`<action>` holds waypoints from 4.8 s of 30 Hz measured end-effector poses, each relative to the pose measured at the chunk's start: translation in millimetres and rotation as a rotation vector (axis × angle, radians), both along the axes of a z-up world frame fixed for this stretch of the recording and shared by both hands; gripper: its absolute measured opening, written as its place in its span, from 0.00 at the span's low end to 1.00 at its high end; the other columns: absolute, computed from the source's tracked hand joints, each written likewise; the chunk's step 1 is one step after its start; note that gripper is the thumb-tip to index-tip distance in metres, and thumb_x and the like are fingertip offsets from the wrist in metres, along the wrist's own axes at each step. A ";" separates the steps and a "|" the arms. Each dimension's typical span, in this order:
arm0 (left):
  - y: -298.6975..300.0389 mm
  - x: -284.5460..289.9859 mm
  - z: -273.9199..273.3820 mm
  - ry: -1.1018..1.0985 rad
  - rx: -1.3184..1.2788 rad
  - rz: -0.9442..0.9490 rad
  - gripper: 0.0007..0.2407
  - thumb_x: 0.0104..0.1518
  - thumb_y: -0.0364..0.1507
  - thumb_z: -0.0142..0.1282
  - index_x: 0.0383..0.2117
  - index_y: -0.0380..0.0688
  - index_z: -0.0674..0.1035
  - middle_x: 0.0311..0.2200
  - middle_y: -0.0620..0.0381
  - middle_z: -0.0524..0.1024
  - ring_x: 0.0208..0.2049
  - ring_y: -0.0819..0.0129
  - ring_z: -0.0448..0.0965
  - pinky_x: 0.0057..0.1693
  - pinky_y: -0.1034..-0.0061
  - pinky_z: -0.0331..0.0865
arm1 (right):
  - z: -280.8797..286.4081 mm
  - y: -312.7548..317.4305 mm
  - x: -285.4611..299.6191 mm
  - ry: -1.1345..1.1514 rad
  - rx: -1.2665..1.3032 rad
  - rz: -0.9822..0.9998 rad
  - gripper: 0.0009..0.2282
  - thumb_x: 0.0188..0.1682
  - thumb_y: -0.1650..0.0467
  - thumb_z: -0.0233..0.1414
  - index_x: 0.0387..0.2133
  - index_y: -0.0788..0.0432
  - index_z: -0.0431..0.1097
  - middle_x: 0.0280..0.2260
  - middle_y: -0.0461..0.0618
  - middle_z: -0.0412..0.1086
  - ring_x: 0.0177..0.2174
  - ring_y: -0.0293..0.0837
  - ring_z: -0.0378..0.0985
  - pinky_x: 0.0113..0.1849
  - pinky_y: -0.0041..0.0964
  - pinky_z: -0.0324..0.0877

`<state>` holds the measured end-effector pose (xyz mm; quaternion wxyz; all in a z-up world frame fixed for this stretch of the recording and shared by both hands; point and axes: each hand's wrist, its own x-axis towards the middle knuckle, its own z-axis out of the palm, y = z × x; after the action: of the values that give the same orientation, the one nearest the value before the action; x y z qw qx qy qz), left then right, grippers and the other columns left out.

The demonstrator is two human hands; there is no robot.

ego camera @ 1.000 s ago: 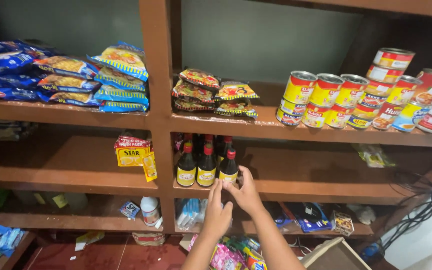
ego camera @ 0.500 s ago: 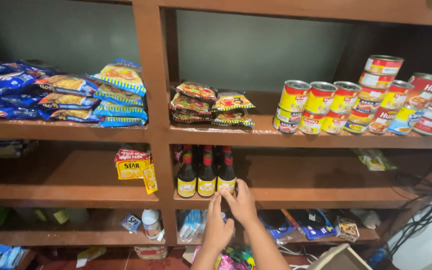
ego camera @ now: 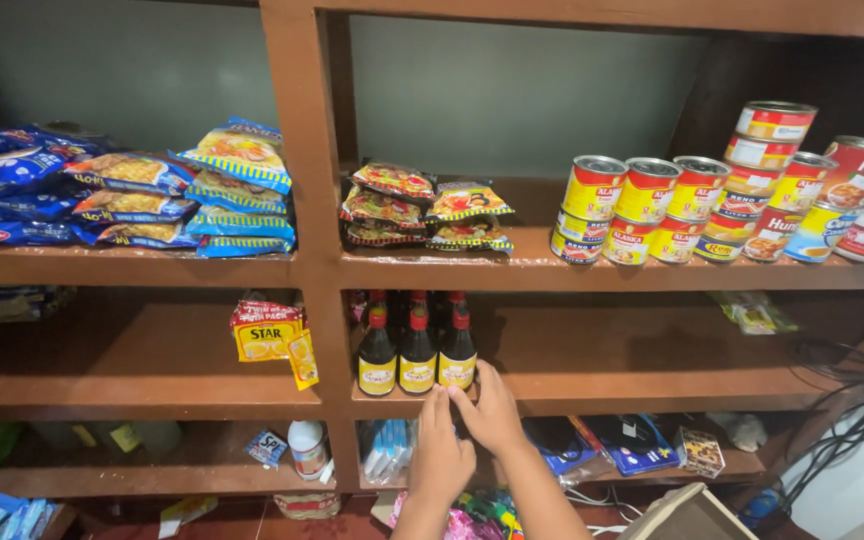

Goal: Transferring condiment bottles from a box on the floor to the store shelves.

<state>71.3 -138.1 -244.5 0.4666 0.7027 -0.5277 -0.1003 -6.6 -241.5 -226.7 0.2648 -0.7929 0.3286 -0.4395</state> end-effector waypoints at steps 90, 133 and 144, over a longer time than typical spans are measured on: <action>8.7 6.3 -67.8 0.706 -0.285 -0.030 0.28 0.51 0.21 0.57 0.63 0.40 0.66 0.48 0.48 0.77 0.48 0.67 0.75 0.44 0.79 0.71 | -66.8 28.2 15.6 -0.751 0.512 0.253 0.31 0.58 0.56 0.35 0.66 0.68 0.49 0.69 0.62 0.50 0.68 0.51 0.51 0.66 0.44 0.45; 234.4 59.2 313.1 1.223 0.211 0.312 0.19 0.50 0.27 0.69 0.49 0.45 0.79 0.39 0.61 0.82 0.35 0.79 0.78 0.38 0.82 0.68 | 286.8 235.1 -24.6 -0.194 1.554 0.098 0.17 0.55 0.59 0.44 0.50 0.55 0.68 0.42 0.53 0.77 0.39 0.45 0.78 0.40 0.39 0.70; 342.9 107.5 300.8 1.252 -0.090 0.545 0.18 0.52 0.28 0.69 0.48 0.45 0.77 0.34 0.64 0.81 0.31 0.79 0.77 0.33 0.83 0.63 | 312.3 290.7 49.9 -0.013 1.336 0.314 0.13 0.48 0.73 0.60 0.46 0.60 0.71 0.38 0.48 0.76 0.35 0.38 0.78 0.39 0.33 0.72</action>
<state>178.7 204.8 56.3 0.7211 0.5999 0.0337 -0.3449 43.4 49.3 85.5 0.7596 -0.4952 0.4086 -0.1039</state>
